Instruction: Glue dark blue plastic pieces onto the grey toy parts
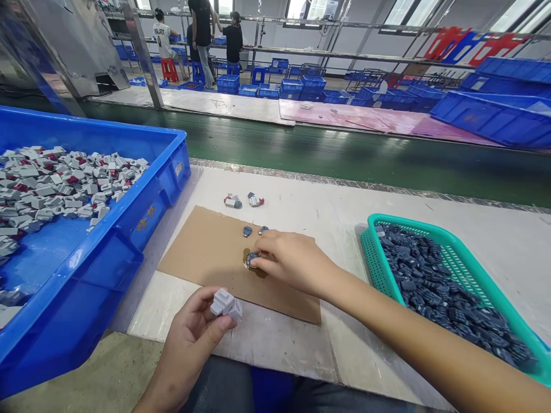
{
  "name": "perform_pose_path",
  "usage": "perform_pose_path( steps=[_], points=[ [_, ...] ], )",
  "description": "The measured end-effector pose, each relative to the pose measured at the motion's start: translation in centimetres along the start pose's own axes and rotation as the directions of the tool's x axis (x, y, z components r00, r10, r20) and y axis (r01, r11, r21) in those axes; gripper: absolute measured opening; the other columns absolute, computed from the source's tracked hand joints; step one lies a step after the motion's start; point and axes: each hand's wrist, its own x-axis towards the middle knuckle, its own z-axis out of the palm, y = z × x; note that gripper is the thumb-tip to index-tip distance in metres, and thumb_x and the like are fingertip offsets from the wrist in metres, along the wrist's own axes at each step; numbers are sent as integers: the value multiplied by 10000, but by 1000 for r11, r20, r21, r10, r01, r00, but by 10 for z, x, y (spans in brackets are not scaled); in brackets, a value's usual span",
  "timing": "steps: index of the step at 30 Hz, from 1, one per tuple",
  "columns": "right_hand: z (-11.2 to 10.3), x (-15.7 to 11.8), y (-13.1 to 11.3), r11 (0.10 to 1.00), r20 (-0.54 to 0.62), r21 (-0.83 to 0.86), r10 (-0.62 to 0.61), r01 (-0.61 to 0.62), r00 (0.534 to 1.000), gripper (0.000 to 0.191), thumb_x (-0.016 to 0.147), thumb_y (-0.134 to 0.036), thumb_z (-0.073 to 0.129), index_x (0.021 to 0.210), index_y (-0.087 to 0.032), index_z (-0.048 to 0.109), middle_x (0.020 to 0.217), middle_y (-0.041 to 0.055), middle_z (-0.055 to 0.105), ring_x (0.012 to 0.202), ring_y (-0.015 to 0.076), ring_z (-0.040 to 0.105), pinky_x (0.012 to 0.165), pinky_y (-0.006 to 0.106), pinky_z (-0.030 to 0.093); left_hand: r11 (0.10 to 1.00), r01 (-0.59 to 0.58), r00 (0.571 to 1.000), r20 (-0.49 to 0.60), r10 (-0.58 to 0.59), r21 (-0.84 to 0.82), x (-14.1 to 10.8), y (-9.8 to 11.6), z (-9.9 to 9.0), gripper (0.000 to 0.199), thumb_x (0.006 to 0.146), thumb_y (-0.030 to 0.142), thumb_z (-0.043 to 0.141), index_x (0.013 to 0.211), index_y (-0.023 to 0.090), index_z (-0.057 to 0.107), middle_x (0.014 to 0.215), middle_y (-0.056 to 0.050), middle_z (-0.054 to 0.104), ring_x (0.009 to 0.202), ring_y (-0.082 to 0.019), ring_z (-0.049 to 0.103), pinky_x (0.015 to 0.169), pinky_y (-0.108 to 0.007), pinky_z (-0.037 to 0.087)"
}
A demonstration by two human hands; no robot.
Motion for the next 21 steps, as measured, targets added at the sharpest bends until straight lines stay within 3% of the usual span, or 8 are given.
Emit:
perform_pose_path(
  steps=[5, 9, 15, 21],
  points=[
    [-2, -12, 6, 965, -138, 252, -32, 67, 990, 133, 784, -278, 571, 833, -191, 660, 656, 3, 587, 557, 106, 501, 521, 211, 363, 997, -5, 997, -82, -2, -83, -2, 5, 4, 239, 692, 208, 670, 917, 192, 591, 825, -1, 637, 782, -117, 594, 694, -219, 495],
    [0, -24, 0, 930, -272, 322, -88, 176, 958, 145, 780, -272, 584, 845, -167, 659, 680, 19, 603, 583, 107, 510, 503, 208, 368, 992, 17, 989, -145, -36, -128, -3, 8, 5, 270, 642, 215, 711, 883, 192, 591, 802, 3, 644, 788, -129, 612, 701, -230, 496],
    [7, -44, -23, 871, -324, 452, -42, 194, 945, 159, 793, -265, 591, 907, -164, 636, 709, 10, 621, 553, 88, 509, 489, 202, 393, 987, 12, 985, -166, -39, -160, -3, 6, 5, 305, 596, 243, 750, 851, 200, 588, 786, 12, 638, 781, -130, 623, 699, -215, 477],
    [11, -50, -32, 845, -366, 436, -148, 309, 919, 139, 796, -211, 587, 917, -144, 607, 743, 18, 592, 651, 94, 536, 577, 195, 420, 986, 10, 988, -150, -35, -165, -3, 5, 4, 304, 597, 253, 753, 856, 216, 598, 773, 32, 632, 709, -81, 582, 670, -195, 475]
  ],
)
